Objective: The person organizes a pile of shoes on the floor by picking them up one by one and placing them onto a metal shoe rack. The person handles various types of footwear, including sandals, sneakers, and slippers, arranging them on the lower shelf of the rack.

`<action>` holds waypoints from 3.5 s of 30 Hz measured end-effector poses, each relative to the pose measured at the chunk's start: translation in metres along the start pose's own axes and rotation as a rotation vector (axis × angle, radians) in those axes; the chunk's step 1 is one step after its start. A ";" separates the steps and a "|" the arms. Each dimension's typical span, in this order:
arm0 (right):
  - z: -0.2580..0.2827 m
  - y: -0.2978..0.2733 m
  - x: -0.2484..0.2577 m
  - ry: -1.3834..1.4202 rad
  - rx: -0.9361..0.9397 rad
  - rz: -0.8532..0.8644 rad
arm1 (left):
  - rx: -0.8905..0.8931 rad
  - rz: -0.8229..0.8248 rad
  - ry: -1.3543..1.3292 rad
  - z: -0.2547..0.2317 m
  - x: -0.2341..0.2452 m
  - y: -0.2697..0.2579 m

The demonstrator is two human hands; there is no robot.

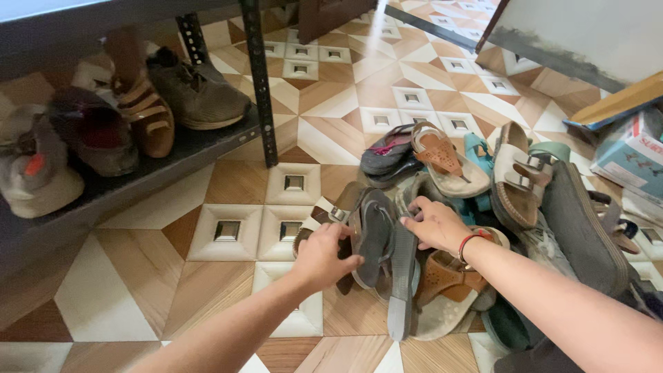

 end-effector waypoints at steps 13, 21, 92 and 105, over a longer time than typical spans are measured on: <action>0.054 0.018 -0.046 -0.097 0.153 0.046 | -0.065 -0.290 -0.195 0.056 0.098 -0.023; 0.139 0.000 -0.033 -0.262 0.420 -0.189 | -0.205 -0.421 0.084 0.056 0.163 -0.070; 0.394 -0.005 -0.199 -0.526 1.041 -0.191 | 0.513 -1.019 0.314 0.210 0.374 -0.287; 0.395 -0.033 -0.177 -0.501 1.110 -0.199 | 0.543 -1.003 0.315 0.200 0.390 -0.334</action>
Point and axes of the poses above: each hand's wrist, its own y-axis towards the middle knuckle, its own x-axis out of the back of the hand, z = x × y, the point moved 8 cm from there along y, towards the middle knuckle, and after that the axes turned 14 degrees about z, right-handed, at the moved point
